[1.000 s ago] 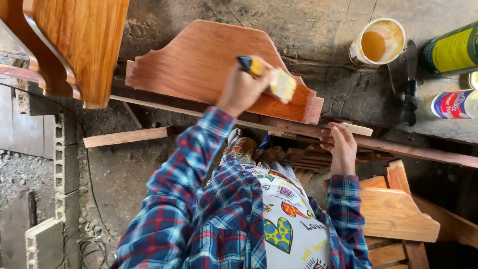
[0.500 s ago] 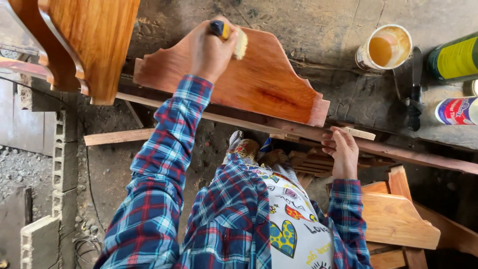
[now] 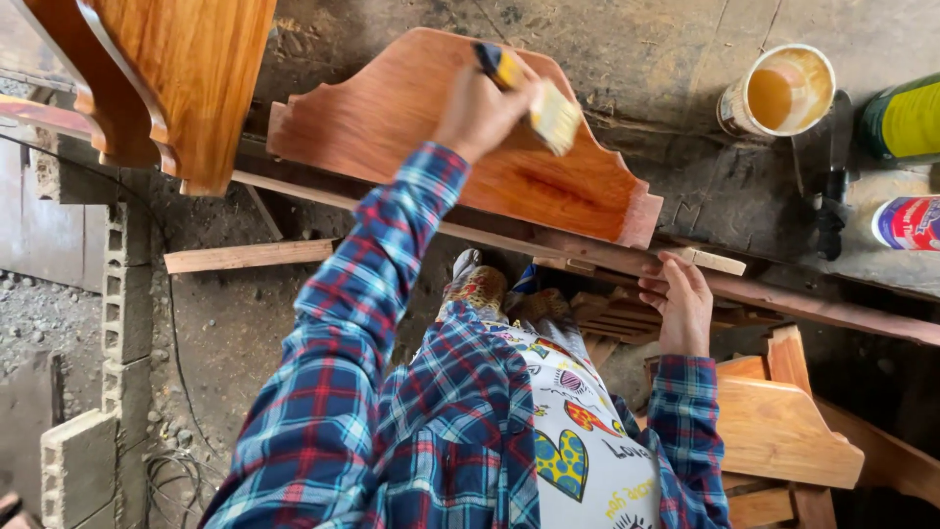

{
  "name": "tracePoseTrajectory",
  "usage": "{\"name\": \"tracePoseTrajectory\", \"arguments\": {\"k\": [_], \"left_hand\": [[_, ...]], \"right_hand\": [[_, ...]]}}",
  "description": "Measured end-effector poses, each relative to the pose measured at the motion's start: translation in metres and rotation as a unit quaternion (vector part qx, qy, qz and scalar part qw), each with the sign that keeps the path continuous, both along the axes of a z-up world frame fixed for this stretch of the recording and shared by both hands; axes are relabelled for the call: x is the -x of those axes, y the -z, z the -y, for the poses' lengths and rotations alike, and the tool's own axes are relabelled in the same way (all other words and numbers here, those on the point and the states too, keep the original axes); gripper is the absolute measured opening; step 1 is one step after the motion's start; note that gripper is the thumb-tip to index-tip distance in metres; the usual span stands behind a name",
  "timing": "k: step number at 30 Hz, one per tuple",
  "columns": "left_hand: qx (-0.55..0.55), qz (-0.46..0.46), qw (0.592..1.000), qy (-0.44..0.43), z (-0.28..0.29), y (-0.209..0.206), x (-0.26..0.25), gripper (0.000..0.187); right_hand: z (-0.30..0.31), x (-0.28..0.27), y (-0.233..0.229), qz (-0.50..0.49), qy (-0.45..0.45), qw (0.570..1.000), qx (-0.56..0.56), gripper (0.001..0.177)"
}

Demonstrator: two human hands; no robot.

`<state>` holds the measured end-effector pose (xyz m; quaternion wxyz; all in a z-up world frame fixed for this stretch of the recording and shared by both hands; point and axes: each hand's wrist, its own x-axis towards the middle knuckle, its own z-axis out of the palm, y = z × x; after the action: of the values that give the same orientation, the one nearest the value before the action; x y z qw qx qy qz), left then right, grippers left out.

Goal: The person applies a brown finish to a wooden chair back using a brush. They dip the brush into a container of finish and apply it to the wood surface, then flip the piece over to coat the other side.

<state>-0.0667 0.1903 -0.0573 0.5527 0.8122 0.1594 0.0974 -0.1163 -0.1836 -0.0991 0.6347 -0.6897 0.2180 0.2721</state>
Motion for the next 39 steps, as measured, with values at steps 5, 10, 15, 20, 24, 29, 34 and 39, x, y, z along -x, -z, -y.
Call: {"name": "tracePoseTrajectory", "arguments": {"k": [5,10,15,20,24,29,34,39], "left_hand": [[-0.175,0.028,0.975,-0.132,-0.063,-0.002,-0.009,0.010],[-0.069,0.056,0.995,-0.036,-0.026,-0.015,-0.008,0.005],[-0.006,0.018,1.000,0.003,0.001,0.016,-0.019,0.008],[0.006,-0.018,0.992,-0.127,-0.050,0.004,-0.018,0.015],[-0.278,0.057,0.930,-0.232,-0.106,0.031,-0.012,0.037],[-0.128,0.083,0.980,-0.128,-0.058,-0.001,-0.014,0.002],[-0.042,0.081,0.996,-0.013,-0.004,0.003,-0.022,0.009],[-0.040,0.069,0.986,-0.147,-0.038,0.019,-0.027,0.010]], "right_hand": [[0.002,0.004,0.014,-0.009,0.003,1.000,-0.010,0.024],[-0.008,0.004,-0.004,-0.020,-0.002,1.000,-0.004,0.024],[-0.006,0.001,0.001,-0.004,0.006,1.000,0.001,0.023],[-0.004,0.001,0.005,-0.023,0.013,1.000,0.003,0.023],[-0.005,0.004,0.010,-0.029,0.007,1.000,0.000,0.024],[-0.013,0.000,0.009,-0.026,0.006,1.000,0.002,0.023],[-0.013,-0.002,0.009,-0.020,0.002,1.000,-0.007,0.023],[-0.012,0.000,0.009,-0.034,0.012,0.999,0.014,0.024]]}}
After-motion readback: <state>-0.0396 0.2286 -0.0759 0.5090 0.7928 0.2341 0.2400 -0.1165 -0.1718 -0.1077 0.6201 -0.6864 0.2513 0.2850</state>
